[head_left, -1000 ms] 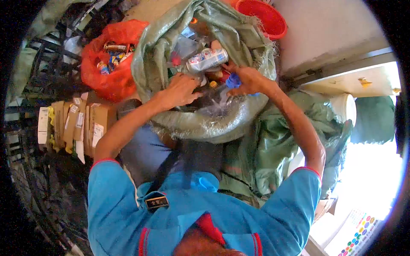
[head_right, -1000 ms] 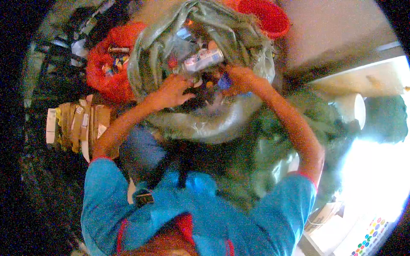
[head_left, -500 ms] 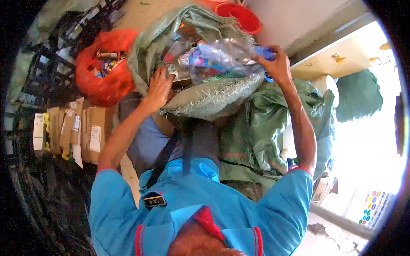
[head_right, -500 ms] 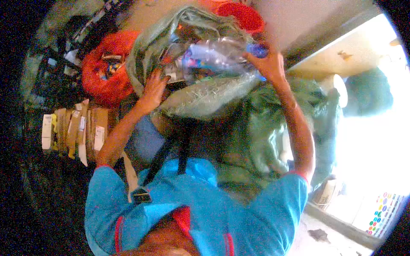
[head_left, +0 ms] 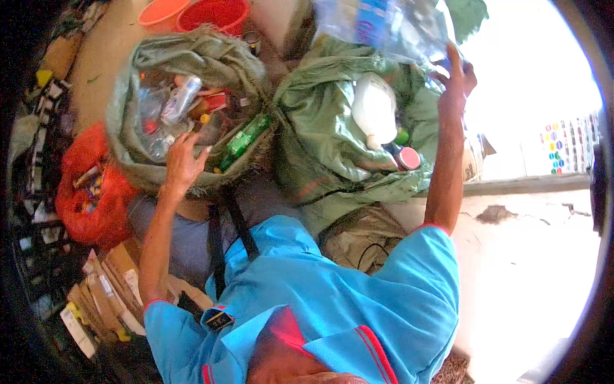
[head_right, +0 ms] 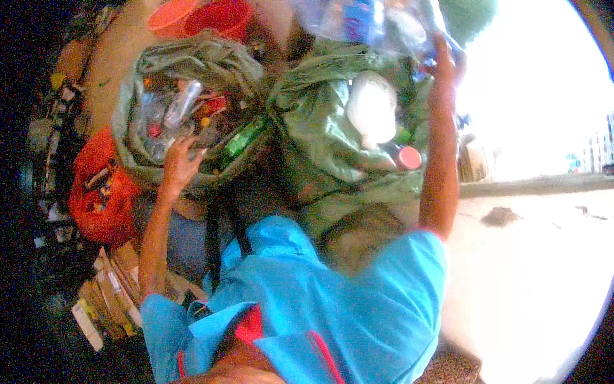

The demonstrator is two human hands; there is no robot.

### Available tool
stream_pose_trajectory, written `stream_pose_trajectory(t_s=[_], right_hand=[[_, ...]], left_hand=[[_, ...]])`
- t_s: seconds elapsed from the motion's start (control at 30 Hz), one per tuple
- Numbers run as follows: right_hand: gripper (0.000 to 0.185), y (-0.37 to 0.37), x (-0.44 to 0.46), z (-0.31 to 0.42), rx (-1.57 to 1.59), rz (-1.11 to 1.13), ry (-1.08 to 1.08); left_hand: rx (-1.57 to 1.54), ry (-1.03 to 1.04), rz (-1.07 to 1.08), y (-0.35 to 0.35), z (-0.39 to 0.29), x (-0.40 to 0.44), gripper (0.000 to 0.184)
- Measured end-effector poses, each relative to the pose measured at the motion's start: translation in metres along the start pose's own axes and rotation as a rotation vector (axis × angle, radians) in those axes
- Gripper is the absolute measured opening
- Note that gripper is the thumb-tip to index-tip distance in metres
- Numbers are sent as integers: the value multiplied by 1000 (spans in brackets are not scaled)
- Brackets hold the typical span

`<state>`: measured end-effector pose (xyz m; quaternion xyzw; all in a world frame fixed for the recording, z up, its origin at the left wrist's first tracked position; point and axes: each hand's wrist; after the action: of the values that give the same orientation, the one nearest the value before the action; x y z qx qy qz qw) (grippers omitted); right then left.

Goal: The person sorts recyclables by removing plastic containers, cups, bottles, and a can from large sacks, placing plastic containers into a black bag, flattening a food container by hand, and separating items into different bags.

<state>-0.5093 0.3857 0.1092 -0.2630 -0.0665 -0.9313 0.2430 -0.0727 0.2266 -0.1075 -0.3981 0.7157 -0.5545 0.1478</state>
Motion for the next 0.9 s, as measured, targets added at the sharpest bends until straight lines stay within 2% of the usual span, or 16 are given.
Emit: stream_pose_trajectory(t_s=[0.07, 0.1, 0.13, 0.2, 0.27, 0.33, 0.37, 0.47, 0.5, 0.53, 0.57, 0.6, 0.63, 0.73, 0.8, 0.9], right_hand=[[61, -48, -14, 9, -69, -187, -33], [65, -75, -23, 9, -159, -250, 95], [67, -88, -37, 7, -307, -321, -44], [65, -97, -73, 8, -410, -472, -48], [65, -130, -97, -20, -559, -429, -90], [62, -168, -131, -77, -1003, -426, -117], [63, -170, -150, -96, -938, -319, -278], [64, -144, -181, -90, -941, -220, 102], [61, -140, -188, -97, -1016, -272, 28], [60, -136, -193, -102, -1091, -326, -43], [60, -136, -191, -106, -1091, -333, -39], [63, -132, -184, -106, -1070, -313, 48], [66, -128, -178, -106, -1050, -290, 138], [70, -106, -166, -99, -1023, -258, 213], [70, -91, -159, -102, -1074, -204, 163], [95, -72, -157, -105, -972, -22, 83]], left_hand=[[-82, -22, -56, -4, -13, 16, 39], [-301, -92, 11, -3, -29, 29, 41], [-517, -163, 84, 0, -46, 42, 43], [-518, -68, 30, 9, -84, 70, 56], [-460, 48, -43, 31, -113, 103, 79], [-360, 55, -77, 54, -135, 133, 86], [-257, 54, -108, 68, -141, 145, 94], [-414, -72, 4, 139, -135, 176, 101], [-430, -150, 33, 138, -138, 176, 82], [-430, -147, 40, 137, -137, 177, 82], [-590, -174, 149, 133, -135, 179, 68], [-748, -197, 257, 118, -138, 180, 55], [-1010, -281, 181, 103, -149, 175, 33], [-1498, -362, 407, 39, -158, 188, 26], [-1634, -285, 323, -4, -170, 198, 28], [-1795, -136, 310, -39, -181, 210, 29]])
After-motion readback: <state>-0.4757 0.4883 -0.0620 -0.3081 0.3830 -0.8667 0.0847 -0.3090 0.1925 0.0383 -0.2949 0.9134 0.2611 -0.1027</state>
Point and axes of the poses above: each hand's wrist, its own x-axis towards the middle knuckle, its own y-axis out of the palm, z = x × y, and after that the axes turned 7 degrees about x, right-handed
